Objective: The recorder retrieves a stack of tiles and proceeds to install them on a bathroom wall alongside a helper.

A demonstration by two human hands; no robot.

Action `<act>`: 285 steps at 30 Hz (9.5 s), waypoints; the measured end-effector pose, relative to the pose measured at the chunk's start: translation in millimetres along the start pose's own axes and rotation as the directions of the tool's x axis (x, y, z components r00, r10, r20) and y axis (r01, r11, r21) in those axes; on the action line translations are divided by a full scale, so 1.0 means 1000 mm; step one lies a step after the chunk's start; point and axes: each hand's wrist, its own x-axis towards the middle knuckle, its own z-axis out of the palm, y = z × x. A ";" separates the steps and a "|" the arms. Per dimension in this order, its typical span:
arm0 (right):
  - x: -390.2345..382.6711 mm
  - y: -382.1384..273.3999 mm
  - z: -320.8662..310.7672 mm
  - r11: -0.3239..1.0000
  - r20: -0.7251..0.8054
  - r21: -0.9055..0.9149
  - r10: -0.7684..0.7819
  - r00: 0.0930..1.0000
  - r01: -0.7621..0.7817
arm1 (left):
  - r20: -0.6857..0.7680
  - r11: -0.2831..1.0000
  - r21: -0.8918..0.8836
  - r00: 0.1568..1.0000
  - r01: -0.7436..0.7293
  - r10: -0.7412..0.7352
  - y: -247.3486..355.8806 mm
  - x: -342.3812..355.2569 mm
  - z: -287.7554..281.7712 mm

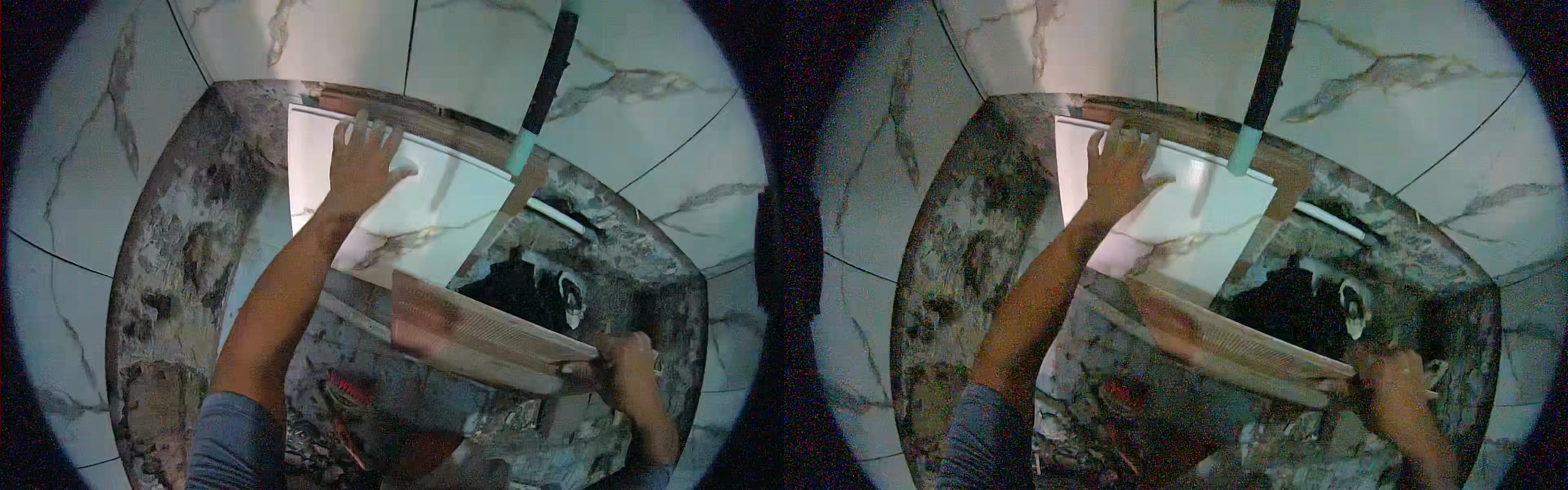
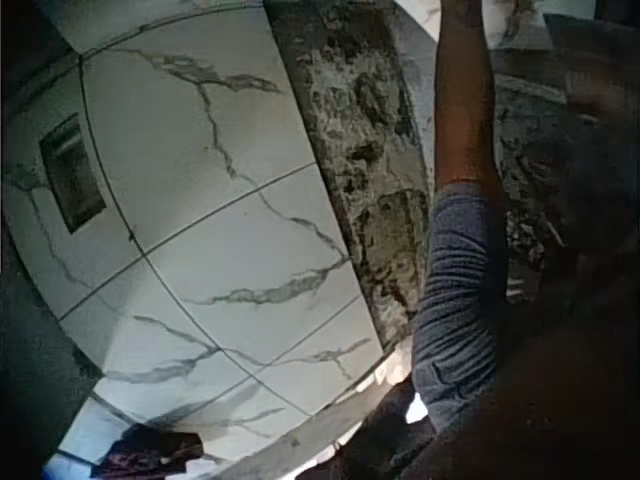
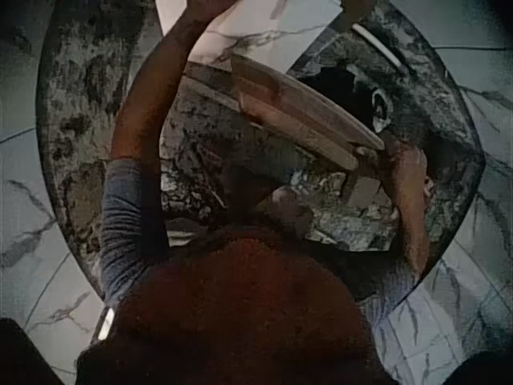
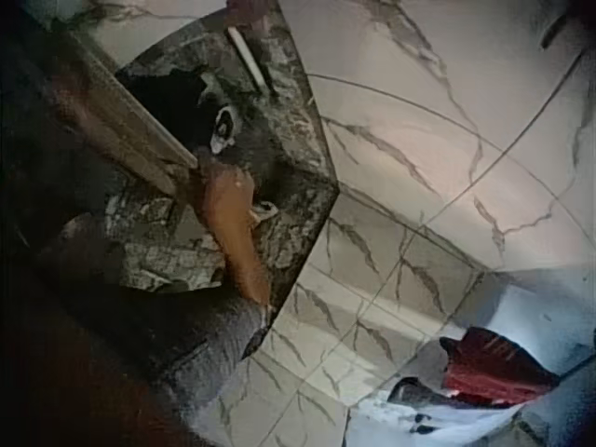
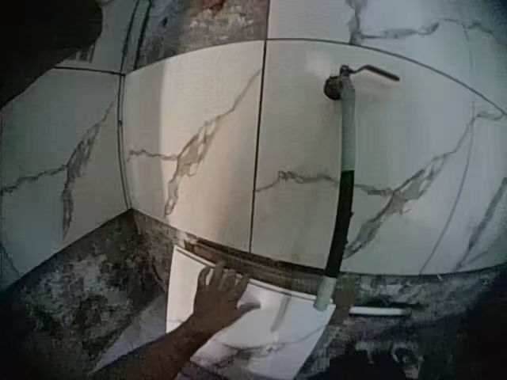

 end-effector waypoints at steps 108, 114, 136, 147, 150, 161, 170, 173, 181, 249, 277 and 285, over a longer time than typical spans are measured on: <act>-0.039 -0.552 0.272 -0.161 -0.303 0.736 -0.947 0.108 0.657 | -0.186 0.012 0.010 0.014 1.000 -0.982 0.159 -0.797 -0.612; -0.031 -0.622 0.261 0.014 -0.313 0.642 -0.908 0.279 0.766 | -0.210 0.016 0.046 0.026 0.999 -0.977 0.089 -0.798 -0.631; -0.045 -0.684 0.248 0.262 -0.135 0.646 -0.885 0.445 0.717 | -0.245 -0.132 -0.240 -0.191 0.962 -0.950 0.038 -0.841 -0.626; -0.033 -0.685 0.260 0.233 -0.189 0.615 -0.884 0.428 0.753 | -0.266 -0.029 -0.190 -0.080 0.981 -0.961 0.030 -0.847 -0.623; -0.032 -0.685 0.259 0.252 -0.217 0.516 -0.887 0.409 0.819 | -0.179 -0.246 -0.355 -0.324 0.902 -0.929 0.030 -0.846 -0.625; -0.014 -0.685 0.272 0.174 -0.183 0.695 -0.895 0.406 0.698 | -0.250 -0.121 -0.374 -0.225 0.920 -0.942 0.038 -0.828 -0.619; -0.024 -0.680 0.260 0.202 -0.162 0.669 -0.900 0.405 0.715 | -0.254 -0.061 -0.336 -0.153 0.940 -0.955 0.044 -0.821 -0.623; -0.025 -0.682 0.255 0.212 -0.199 0.593 -0.896 0.397 0.777 | -0.196 -0.196 -0.360 -0.279 0.912 -0.940 0.044 -0.812 -0.628; -0.024 -0.690 0.257 0.230 -0.185 0.601 -0.892 0.413 0.765 | -0.247 -0.141 -0.242 -0.202 0.960 -0.948 0.039 -0.813 -0.630; -0.027 -0.680 0.260 0.235 -0.083 0.736 -0.900 0.428 0.635 | -0.660 0.540 -0.604 0.012 0.586 -0.751 0.021 -0.755 -0.672; -0.029 -0.691 0.255 0.304 -0.026 0.736 -0.880 0.474 0.605 | -0.636 0.561 -0.713 -0.052 0.421 -0.770 -0.002 -0.748 -0.677; -0.031 -0.693 0.250 0.367 -0.071 0.569 -0.870 0.488 0.736 | -0.636 0.363 -0.605 -0.156 0.709 -0.755 -0.003 -0.761 -0.679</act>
